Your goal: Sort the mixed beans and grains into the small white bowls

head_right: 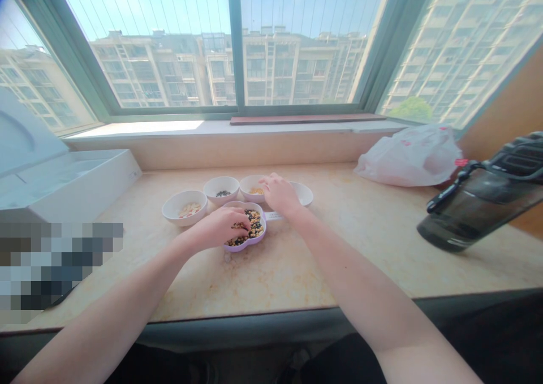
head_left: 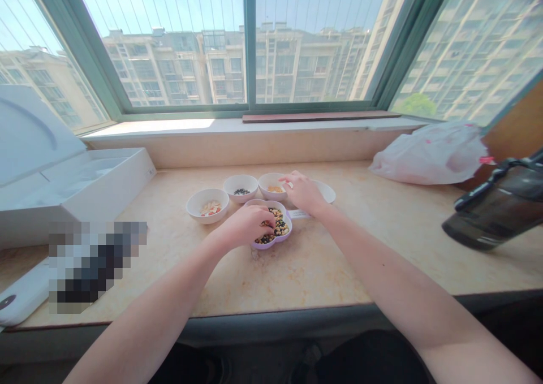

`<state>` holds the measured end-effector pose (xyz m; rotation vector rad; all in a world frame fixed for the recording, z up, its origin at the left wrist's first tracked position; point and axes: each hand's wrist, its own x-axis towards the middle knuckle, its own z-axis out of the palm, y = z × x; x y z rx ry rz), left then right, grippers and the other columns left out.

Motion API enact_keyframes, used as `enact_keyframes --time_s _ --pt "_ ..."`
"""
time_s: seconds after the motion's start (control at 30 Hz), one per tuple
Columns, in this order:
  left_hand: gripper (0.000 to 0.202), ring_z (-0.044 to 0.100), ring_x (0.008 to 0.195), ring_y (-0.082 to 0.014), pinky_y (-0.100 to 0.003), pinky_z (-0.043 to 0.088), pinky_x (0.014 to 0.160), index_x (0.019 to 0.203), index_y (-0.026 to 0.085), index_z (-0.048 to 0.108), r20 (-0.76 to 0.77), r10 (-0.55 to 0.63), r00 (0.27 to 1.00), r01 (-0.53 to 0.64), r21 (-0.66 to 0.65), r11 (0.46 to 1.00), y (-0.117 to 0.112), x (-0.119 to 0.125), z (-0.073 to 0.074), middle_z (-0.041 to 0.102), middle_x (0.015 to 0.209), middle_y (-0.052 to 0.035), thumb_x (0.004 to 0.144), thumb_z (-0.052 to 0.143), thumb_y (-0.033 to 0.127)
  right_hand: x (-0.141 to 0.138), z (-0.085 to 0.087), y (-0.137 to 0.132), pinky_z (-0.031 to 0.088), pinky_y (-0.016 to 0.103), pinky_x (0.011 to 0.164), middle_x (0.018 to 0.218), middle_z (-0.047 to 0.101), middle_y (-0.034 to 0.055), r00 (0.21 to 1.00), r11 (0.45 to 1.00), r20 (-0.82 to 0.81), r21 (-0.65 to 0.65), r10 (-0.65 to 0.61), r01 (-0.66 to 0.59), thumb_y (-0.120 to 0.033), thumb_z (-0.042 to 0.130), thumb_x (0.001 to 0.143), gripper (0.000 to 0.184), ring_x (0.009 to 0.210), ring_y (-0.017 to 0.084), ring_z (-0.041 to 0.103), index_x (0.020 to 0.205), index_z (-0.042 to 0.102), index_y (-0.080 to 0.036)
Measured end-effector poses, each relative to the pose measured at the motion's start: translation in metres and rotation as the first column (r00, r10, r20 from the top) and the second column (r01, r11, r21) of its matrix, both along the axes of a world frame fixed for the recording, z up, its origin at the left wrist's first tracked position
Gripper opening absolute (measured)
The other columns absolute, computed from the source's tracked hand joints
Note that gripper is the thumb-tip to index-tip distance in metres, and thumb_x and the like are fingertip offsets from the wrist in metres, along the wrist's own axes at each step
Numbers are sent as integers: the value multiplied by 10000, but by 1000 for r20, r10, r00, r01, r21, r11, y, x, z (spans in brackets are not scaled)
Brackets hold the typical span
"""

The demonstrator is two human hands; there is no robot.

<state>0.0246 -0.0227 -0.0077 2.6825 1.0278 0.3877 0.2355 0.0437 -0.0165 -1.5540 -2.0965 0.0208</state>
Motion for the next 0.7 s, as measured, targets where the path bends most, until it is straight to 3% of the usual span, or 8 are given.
enact_keyframes --time_s 0.4,0.6,0.7 --pt "100 686 882 -198 -321 509 809 821 211 770 99 29 995 -39 99 994 2 -3 -1 740 951 -24 847 740 119 2 -1 2 484 389 1026 1192 699 108 996 999 -83 50 14 -10 -229 575 965 237 1099 261 676 1111 759 -203" --pt "77 683 883 -187 -330 521 832 809 218 750 283 61 957 -125 215 969 5 -12 6 730 948 -23 865 753 165 3 5 -2 504 371 956 1142 716 104 992 997 -128 82 15 -4 -226 594 957 210 1019 242 686 1080 761 -189" --pt "89 671 871 -173 -321 522 824 792 206 723 428 56 902 -201 301 932 6 -19 12 710 917 -18 871 763 195 4 10 -6 508 363 916 1109 723 97 986 995 -166 99 21 -4 -225 601 952 196 928 220 684 1055 762 -181"
